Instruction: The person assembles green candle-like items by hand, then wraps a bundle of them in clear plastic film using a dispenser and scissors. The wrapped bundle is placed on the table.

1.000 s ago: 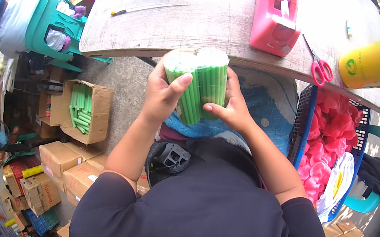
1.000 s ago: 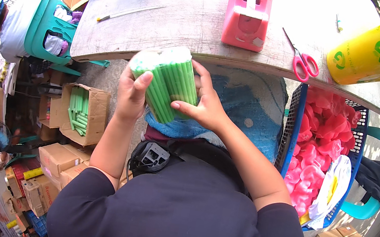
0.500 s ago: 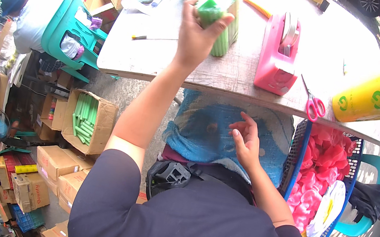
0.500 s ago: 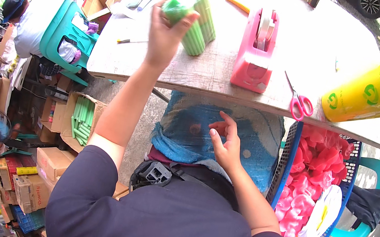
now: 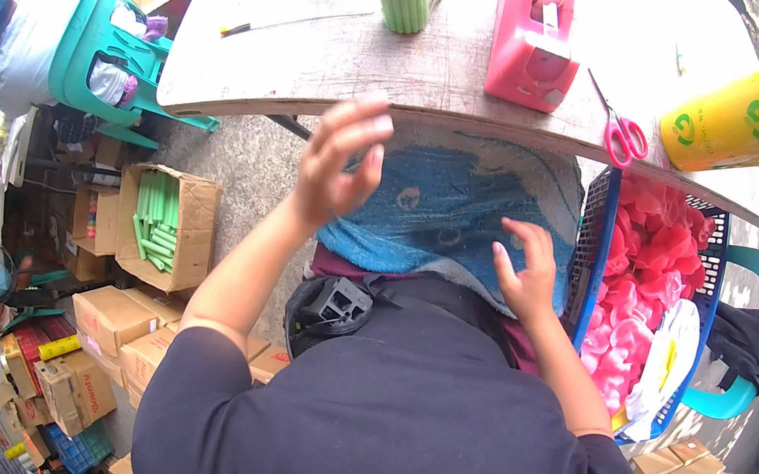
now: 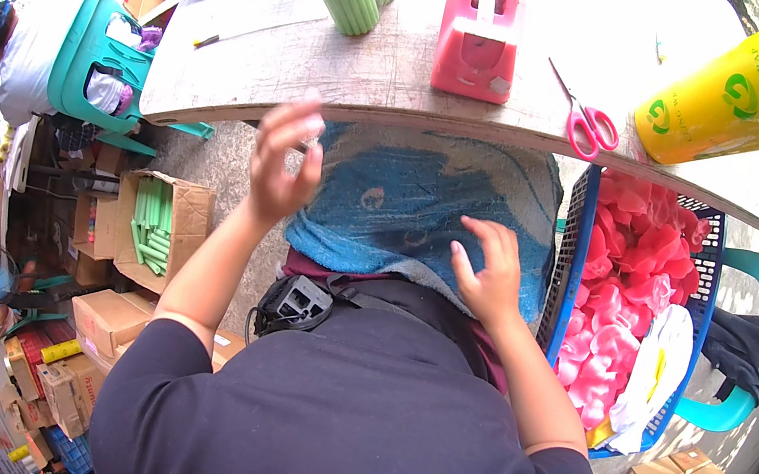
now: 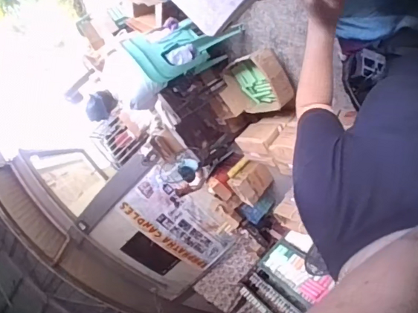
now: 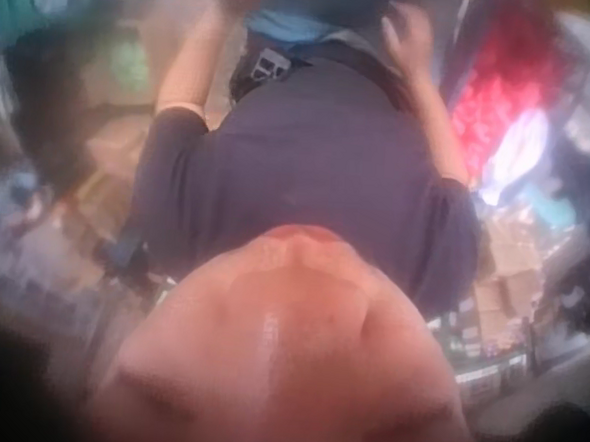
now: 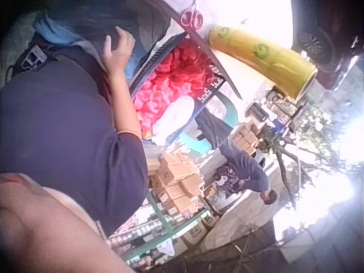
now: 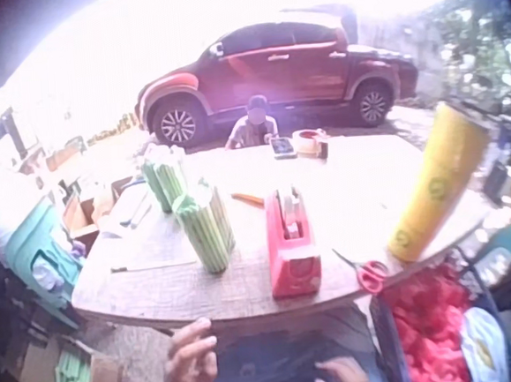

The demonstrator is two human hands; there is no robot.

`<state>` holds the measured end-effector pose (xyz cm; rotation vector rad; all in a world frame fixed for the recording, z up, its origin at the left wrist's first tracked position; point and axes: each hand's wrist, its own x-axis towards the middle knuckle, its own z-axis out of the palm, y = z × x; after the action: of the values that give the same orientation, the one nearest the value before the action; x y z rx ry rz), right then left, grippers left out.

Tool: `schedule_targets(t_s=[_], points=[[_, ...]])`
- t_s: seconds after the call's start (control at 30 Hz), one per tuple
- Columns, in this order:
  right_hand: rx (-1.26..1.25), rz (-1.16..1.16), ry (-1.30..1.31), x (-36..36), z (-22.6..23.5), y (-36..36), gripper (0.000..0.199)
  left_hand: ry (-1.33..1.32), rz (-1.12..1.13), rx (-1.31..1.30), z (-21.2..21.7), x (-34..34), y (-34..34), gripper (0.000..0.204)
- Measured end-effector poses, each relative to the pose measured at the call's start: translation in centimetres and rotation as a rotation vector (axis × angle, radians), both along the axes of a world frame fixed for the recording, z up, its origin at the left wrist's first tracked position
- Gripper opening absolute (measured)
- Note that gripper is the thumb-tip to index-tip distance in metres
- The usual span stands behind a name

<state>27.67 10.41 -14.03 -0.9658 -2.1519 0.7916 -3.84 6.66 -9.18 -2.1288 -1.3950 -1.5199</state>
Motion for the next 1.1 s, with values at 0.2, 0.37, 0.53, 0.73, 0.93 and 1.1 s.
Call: schedule_targets(t_s=[0.2, 0.37, 0.53, 0.73, 0.93, 1.1], points=[[-0.046, 0.210, -0.209, 0.3, 2.3, -0.3, 0.039, 0.051, -0.157, -1.058, -2.6, 1.2, -8.0, 0.049], [0.266, 0.374, -0.524, 3.1, 0.1, -0.9, 0.031, 0.152, 0.072, -1.129, -3.7, -1.3, -11.9, 0.028], [-0.100, -0.022, 0.012, 0.0, 1.3, -1.5, 0.017, -0.455, 0.054, -0.915, -2.2, 0.5, -9.2, 0.023], [0.108, 0.380, 0.222, -3.4, 9.4, 0.2, 0.056, -0.160, -0.616, -0.686, 9.0, 9.1, -4.2, 0.031], [0.155, -0.323, 0.549, 16.2, 7.9, 2.3, 0.036, -0.219, -0.774, -0.525, 11.9, 9.7, -3.4, 0.048], [0.796, -0.694, 1.098, 23.6, 23.8, 1.0, 0.034, -0.227, -0.473, -0.641, 10.2, 7.5, -3.5, 0.037]])
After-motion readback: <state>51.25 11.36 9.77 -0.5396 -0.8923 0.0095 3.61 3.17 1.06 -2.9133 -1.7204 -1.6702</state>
